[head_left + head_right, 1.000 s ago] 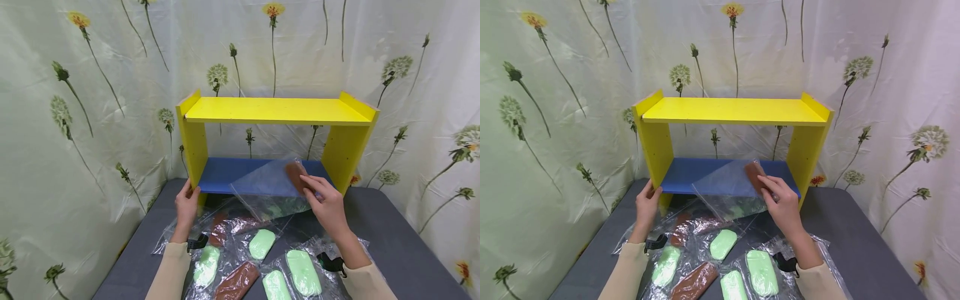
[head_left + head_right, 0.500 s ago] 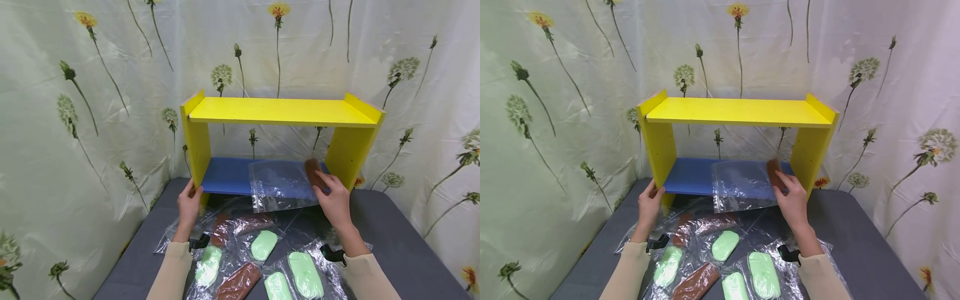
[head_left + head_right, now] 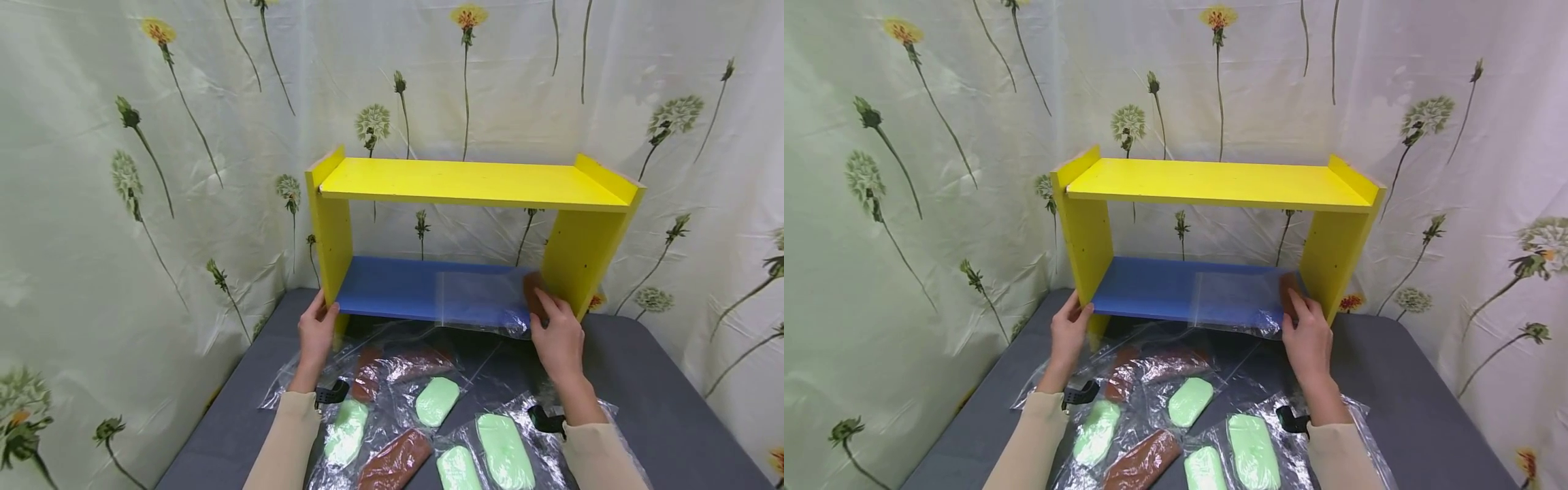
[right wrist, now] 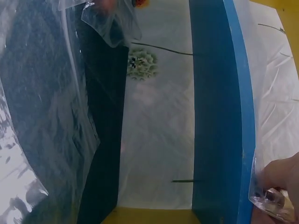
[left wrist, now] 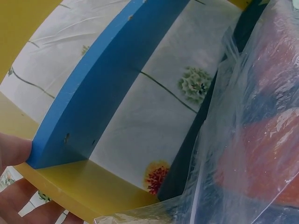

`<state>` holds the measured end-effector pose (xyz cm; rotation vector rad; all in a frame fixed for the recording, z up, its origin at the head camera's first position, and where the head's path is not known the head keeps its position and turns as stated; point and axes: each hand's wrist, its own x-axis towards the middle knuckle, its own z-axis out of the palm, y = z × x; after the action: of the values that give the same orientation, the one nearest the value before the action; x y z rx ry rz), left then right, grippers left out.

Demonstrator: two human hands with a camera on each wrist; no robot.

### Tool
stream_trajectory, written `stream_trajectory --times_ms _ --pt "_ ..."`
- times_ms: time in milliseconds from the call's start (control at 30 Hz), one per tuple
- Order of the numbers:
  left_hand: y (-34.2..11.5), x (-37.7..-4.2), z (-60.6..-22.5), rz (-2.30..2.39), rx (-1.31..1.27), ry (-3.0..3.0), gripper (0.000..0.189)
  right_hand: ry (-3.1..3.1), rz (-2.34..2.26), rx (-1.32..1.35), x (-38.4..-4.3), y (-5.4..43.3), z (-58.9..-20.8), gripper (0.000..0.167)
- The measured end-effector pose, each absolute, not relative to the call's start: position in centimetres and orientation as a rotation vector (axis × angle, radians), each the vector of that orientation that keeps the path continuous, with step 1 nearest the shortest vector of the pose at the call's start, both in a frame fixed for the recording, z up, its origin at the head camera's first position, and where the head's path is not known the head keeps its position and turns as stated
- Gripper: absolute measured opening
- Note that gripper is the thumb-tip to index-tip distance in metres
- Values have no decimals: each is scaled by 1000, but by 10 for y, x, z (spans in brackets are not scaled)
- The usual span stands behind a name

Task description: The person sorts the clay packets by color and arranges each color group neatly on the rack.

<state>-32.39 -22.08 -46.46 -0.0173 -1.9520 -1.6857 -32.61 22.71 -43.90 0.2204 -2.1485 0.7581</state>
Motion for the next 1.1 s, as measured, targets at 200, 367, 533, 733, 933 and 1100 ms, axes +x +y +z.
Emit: stream_trajectory --times_ms 200,367,533,733,933,1100 --pt "-219 -325 -467 -1686 -34 -1941 52 -2199 700 189 -321 227 -442 46" --pt "-219 -325 -466 -1686 -40 -1940 53 -2218 658 204 -321 232 -442 39" --pt "-220 -325 -465 -1683 -46 -1940 53 -2254 622 260 -323 234 -444 36" --pt "-221 -322 -465 -1699 -24 -1968 53 -2317 588 316 -320 236 -448 39" --pt "-221 -320 -466 -1716 -31 -1980 53 -2348 631 299 -314 236 -441 44" --pt "-222 -322 -465 -1697 -50 -1969 52 -2242 683 341 -311 233 -427 46"
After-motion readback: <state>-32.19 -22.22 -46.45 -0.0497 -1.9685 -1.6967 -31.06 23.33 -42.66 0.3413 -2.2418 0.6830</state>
